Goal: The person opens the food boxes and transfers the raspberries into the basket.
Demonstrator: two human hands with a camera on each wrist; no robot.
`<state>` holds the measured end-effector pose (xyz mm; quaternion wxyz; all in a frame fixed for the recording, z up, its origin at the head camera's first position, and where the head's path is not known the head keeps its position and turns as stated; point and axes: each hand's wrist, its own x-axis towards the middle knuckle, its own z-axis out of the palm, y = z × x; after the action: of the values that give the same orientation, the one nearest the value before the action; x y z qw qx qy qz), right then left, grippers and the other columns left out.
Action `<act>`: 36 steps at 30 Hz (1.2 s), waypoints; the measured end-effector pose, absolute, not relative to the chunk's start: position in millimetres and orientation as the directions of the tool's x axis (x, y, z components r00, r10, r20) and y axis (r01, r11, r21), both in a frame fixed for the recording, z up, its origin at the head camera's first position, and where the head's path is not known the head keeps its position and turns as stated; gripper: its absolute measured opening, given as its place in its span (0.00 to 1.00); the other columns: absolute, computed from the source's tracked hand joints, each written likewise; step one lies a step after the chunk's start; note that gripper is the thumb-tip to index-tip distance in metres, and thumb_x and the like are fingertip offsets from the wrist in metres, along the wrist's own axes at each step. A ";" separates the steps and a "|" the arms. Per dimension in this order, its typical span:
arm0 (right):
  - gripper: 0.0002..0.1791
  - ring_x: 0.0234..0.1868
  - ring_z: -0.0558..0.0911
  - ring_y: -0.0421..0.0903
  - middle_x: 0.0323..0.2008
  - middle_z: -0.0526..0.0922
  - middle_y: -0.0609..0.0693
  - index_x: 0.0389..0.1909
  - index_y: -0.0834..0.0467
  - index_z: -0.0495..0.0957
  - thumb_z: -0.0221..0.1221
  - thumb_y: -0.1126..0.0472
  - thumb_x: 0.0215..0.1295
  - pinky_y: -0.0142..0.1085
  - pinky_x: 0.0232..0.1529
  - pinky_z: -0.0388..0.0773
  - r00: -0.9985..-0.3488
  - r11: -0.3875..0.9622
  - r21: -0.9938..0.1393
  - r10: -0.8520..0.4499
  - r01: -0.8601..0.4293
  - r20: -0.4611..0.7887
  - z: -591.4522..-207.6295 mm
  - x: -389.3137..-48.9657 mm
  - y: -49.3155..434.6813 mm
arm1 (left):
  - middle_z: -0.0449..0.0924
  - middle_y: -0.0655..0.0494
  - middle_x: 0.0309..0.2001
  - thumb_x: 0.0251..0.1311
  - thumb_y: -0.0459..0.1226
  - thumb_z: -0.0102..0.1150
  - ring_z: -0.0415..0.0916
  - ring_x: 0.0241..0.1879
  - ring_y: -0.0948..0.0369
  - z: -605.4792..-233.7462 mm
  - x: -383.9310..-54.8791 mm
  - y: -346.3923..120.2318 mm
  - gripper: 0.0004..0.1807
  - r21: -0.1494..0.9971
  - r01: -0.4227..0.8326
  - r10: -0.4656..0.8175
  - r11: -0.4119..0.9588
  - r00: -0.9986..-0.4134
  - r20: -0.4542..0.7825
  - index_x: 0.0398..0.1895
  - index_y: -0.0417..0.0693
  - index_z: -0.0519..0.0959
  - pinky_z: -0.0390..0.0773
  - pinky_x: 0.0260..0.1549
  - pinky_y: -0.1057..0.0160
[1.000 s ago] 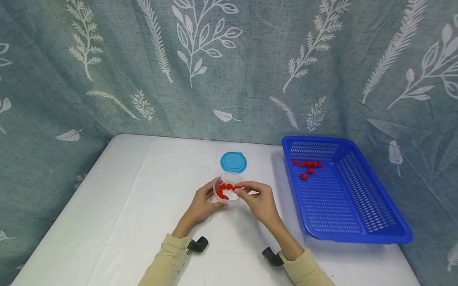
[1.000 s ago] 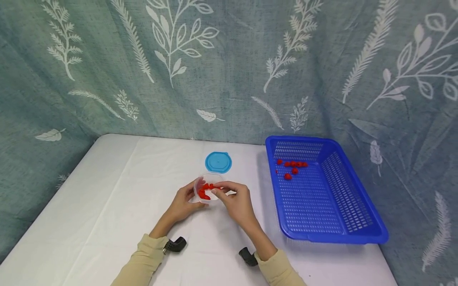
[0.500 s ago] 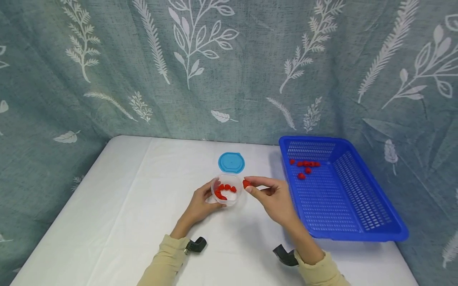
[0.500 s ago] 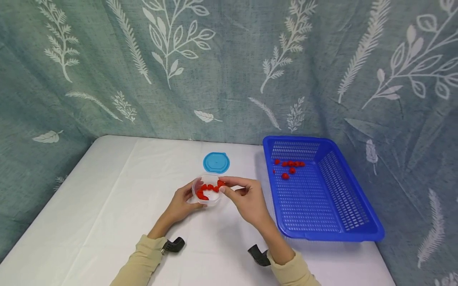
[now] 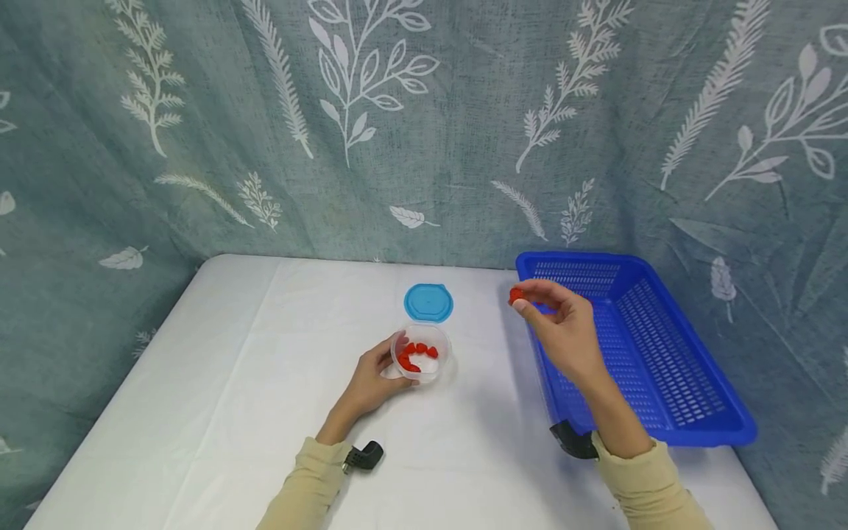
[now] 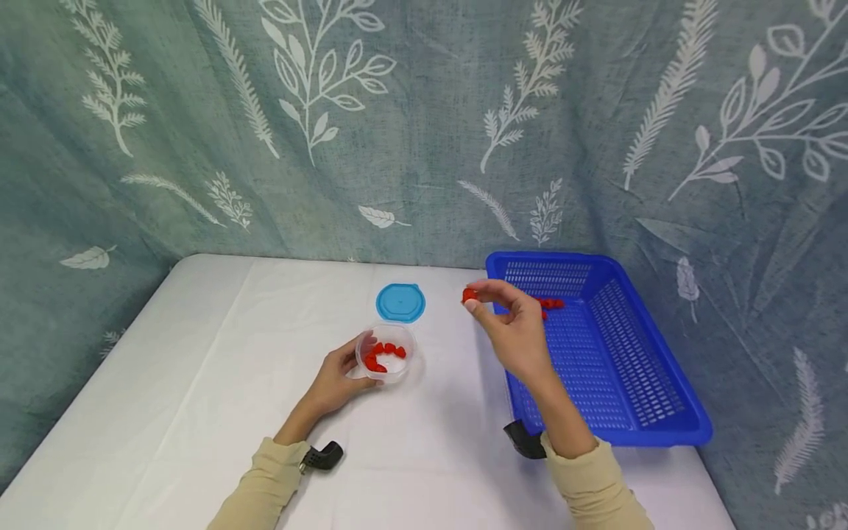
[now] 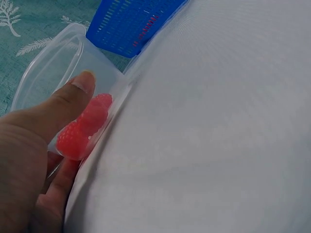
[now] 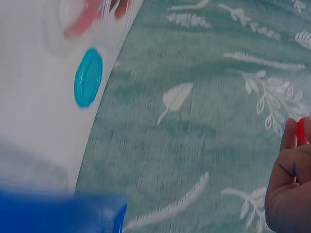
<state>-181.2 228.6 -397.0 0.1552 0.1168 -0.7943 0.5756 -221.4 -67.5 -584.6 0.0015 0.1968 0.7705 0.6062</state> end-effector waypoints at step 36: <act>0.18 0.35 0.80 0.30 0.44 0.87 0.65 0.50 0.74 0.81 0.66 0.64 0.67 0.22 0.33 0.77 -0.990 0.668 -0.737 -0.141 -0.100 0.006 -506.3 -310.0 379.8 | 0.68 0.50 0.73 0.48 0.32 0.79 0.64 0.74 0.54 -587.0 -224.2 -67.7 0.49 0.942 0.283 0.305 0.182 -0.927 0.219 0.76 0.45 0.66 0.68 0.70 0.59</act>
<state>-310.0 379.8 -506.3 -0.0256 0.0661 -0.9130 0.4018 -224.2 -67.7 -587.0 0.0091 0.1913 0.7688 0.6101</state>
